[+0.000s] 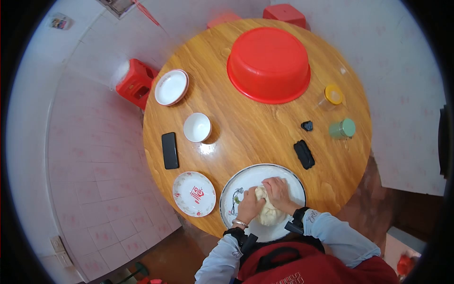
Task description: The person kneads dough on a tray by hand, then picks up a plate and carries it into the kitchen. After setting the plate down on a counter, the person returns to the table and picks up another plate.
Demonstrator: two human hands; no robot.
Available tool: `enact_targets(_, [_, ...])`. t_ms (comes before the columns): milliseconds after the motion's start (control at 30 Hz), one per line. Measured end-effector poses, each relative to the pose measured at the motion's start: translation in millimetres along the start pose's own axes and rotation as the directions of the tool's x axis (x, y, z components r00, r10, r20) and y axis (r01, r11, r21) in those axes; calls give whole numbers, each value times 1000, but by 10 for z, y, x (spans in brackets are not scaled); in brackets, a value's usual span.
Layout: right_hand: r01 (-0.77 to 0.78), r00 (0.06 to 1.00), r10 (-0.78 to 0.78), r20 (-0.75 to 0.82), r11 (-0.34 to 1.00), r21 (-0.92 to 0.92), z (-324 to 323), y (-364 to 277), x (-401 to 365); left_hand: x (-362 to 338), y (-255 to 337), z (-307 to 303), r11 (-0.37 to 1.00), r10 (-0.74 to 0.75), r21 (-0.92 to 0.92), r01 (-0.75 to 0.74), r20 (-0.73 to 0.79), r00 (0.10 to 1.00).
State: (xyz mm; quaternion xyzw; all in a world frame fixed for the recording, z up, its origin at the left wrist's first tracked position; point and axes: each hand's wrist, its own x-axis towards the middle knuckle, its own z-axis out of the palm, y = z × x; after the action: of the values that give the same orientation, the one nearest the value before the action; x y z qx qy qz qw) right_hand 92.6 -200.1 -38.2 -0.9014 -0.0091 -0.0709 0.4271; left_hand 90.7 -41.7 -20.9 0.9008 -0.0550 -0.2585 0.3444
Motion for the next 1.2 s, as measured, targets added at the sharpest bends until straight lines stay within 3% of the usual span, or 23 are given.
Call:
enact_targets(100, [-52, 998, 50, 46, 998, 37, -47, -33, 3, -165, 65, -219, 990, 105, -86, -108, -38, 994])
enact_targets(133, [-304, 949, 251, 192, 891, 337, -118, -80, 64, -298, 158, -305, 978, 150, -136, -158, -70, 986])
enact_targets(167, [-537, 842, 370, 392, 638, 552, -149, -129, 84, -415, 247, -358, 978, 148, -138, -157, -77, 986])
enact_targets(267, [-488, 862, 294, 412, 699, 523, -23, -236, 139, -574, 361, -503, 966, 114, -198, -165, -243, 963])
enact_targets(333, [-510, 841, 310, 443, 727, 460, -46, -379, 178, -636, 343, -498, 918, 328, -103, -382, -342, 880])
enact_targets(367, [-532, 817, 334, 469, 750, 393, -55, -436, 244, -683, 315, -512, 916, 335, -93, -391, -360, 871])
enact_targets(433, [-541, 784, 363, 503, 798, 266, -11, -428, 168, -793, 207, -517, 878, 330, -260, -402, -278, 902])
enact_targets(500, [-543, 749, 371, 549, 819, 188, -131, -600, 99, -903, 205, -484, 909, 307, -198, -366, -274, 911])
enact_targets(567, [-153, 915, 102, 391, 983, 102, -254, -783, -86, -975, 186, -394, 902, 382, -72, -427, -331, 863])
enact_targets(633, [100, 928, -111, 356, 994, 48, -416, -951, -214, -1041, 269, -454, 906, 394, -14, -422, -328, 858])
enact_targets(667, [99, 927, -107, 360, 994, 40, -445, -999, -274, -1073, 215, -394, 915, 361, -72, -397, -291, 886])
enact_targets(700, [223, 932, -218, 291, 975, 16, -452, -1044, -324, -1114, 145, -330, 922, 328, -128, -367, -249, 911])
enact_targets(733, [342, 917, -330, 222, 940, -14, -432, -1055, -357, -1136, 71, -286, 929, 356, -32, -368, -182, 917])
enact_targets(867, [350, 902, -352, 250, 935, 56, -247, -939, -426, -1133, -46, -213, 938, 294, -153, -312, -131, 947])
enact_targets(933, [413, 894, -411, 180, 910, 32, -135, -840, -350, -1015, -115, -83, 932, 308, -98, -350, -299, 903])
enact_targets(1033, [402, 906, -399, 139, 916, 6, 20, -635, -222, -822, -110, -1, 961, 270, 37, -276, -364, 891])
enact_targets(1200, [265, 957, -265, 121, 964, 14, 159, -478, 65, -435, -71, -29, 980, 199, 86, -180, -332, 922])
